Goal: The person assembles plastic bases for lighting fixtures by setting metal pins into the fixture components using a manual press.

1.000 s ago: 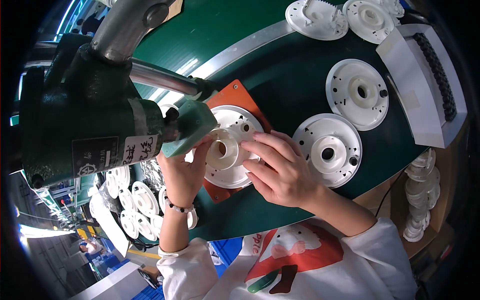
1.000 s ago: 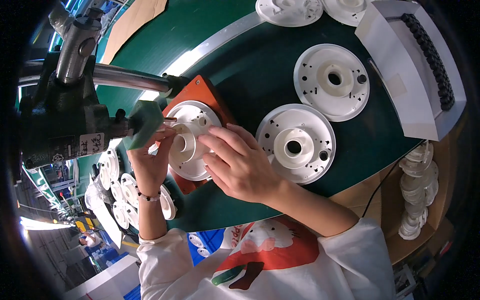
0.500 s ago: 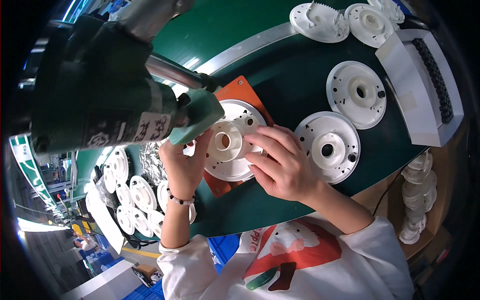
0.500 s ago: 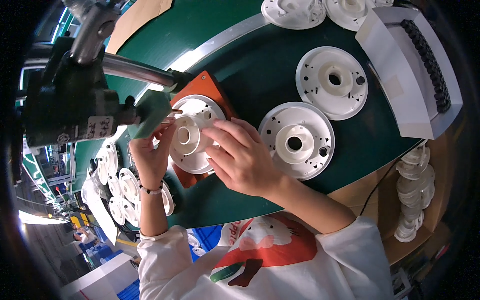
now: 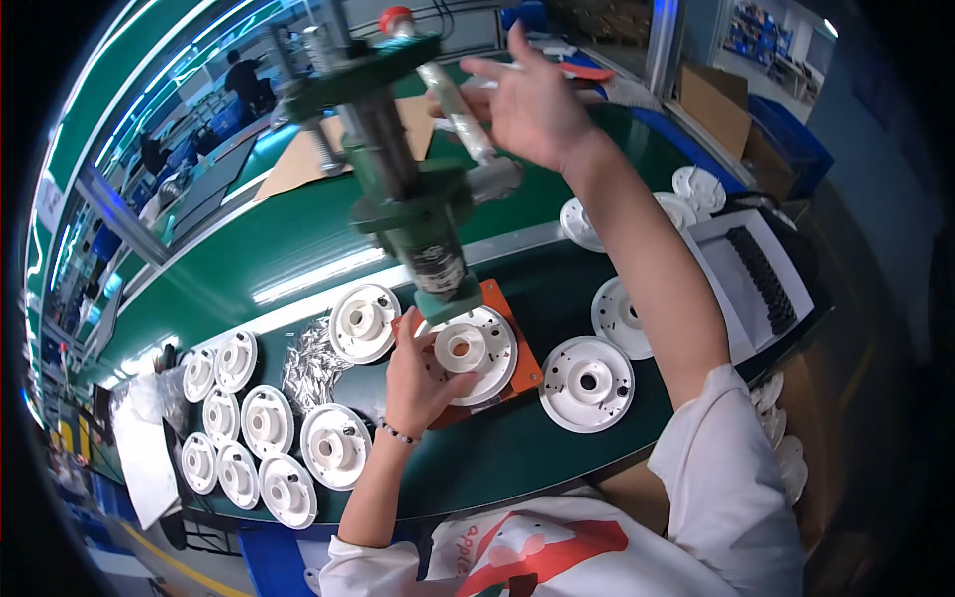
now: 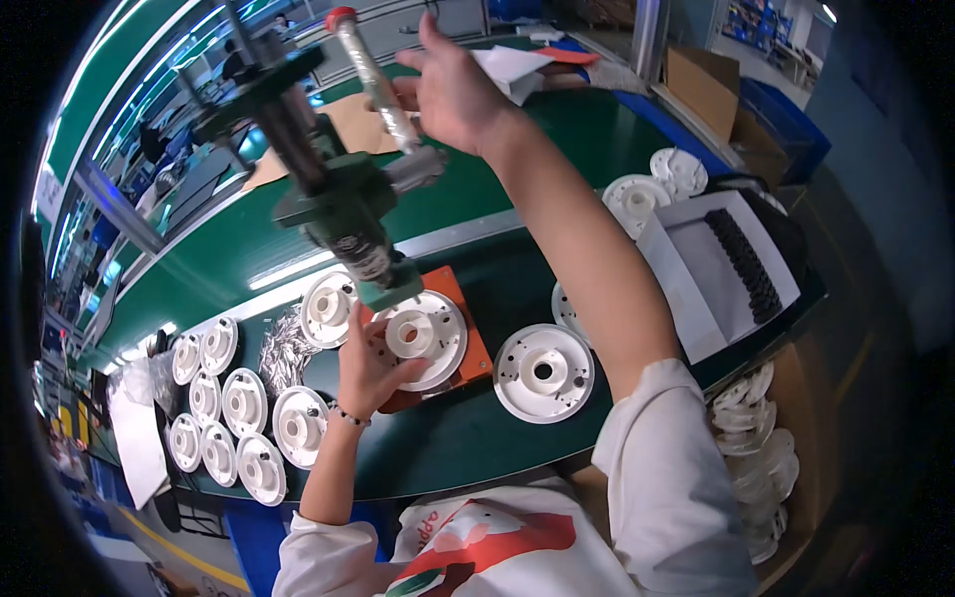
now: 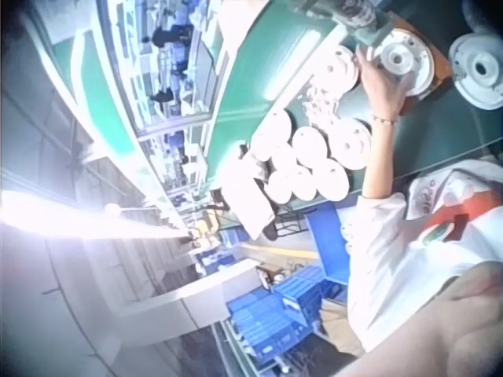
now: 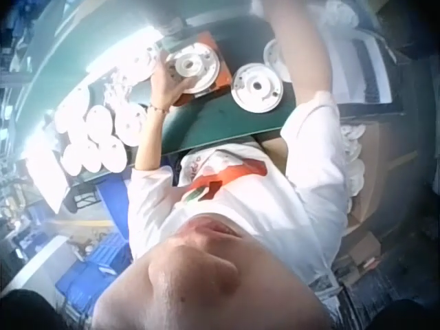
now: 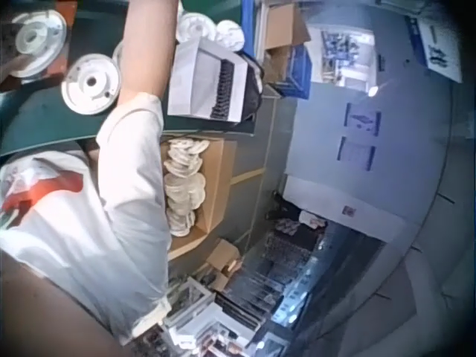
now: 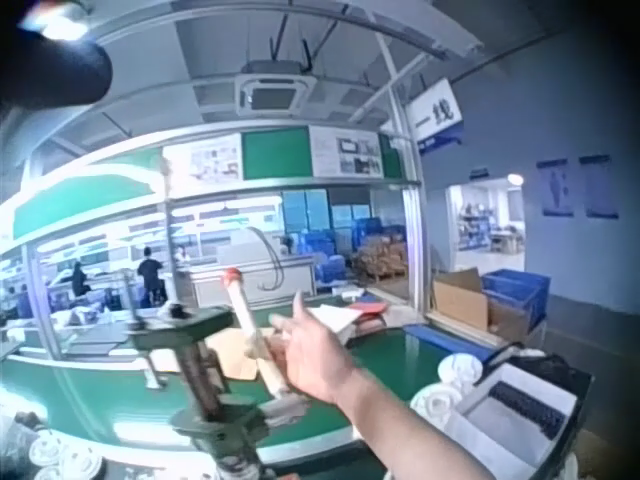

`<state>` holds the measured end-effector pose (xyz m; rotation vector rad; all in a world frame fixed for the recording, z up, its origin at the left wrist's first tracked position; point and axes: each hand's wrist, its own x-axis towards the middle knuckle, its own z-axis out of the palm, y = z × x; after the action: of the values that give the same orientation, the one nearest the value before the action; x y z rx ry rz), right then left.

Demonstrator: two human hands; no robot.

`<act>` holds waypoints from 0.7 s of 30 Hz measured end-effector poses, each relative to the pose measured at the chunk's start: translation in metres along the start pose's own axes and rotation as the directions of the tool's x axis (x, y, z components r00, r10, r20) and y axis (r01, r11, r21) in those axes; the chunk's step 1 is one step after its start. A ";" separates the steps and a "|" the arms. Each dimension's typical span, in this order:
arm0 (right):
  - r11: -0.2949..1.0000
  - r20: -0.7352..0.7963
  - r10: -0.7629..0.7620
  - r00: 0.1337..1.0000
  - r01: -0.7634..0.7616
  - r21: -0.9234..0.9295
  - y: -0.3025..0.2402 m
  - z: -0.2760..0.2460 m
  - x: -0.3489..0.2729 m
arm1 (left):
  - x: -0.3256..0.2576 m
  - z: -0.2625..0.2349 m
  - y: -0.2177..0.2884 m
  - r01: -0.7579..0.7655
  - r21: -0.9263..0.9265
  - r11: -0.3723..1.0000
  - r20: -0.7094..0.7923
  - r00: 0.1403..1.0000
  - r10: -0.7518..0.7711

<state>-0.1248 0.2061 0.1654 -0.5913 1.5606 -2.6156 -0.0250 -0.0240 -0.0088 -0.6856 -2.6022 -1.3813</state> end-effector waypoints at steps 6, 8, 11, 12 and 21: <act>0.939 0.466 -0.329 0.821 0.232 0.255 -0.033 -0.026 -0.057 | -0.001 0.001 -0.017 -0.074 -0.006 0.997 -0.016 0.997 0.074; 0.962 0.388 -0.274 0.880 0.248 0.116 -0.033 -0.047 -0.079 | 0.001 -0.002 -0.010 -0.010 -0.064 0.998 0.008 1.000 0.011; 0.910 -0.117 -0.035 0.993 -0.016 -0.414 -0.014 -0.053 -0.109 | 0.004 -0.005 -0.013 -0.043 -0.044 0.998 -0.014 0.999 0.043; 0.808 -0.241 -0.017 0.970 -0.129 -0.575 -0.001 -0.045 -0.119 | 0.004 -0.004 -0.014 -0.044 -0.033 0.999 -0.017 0.999 0.043; 0.988 0.501 0.156 0.851 -0.133 -0.081 0.000 -0.037 -0.151 | -0.003 -0.002 -0.021 -0.006 -0.102 0.995 -0.050 0.999 0.001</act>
<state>0.0019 0.2712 0.1042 -1.0205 1.4220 -2.0809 -0.0321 -0.0371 -0.0244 -0.6591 -2.5057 -1.5192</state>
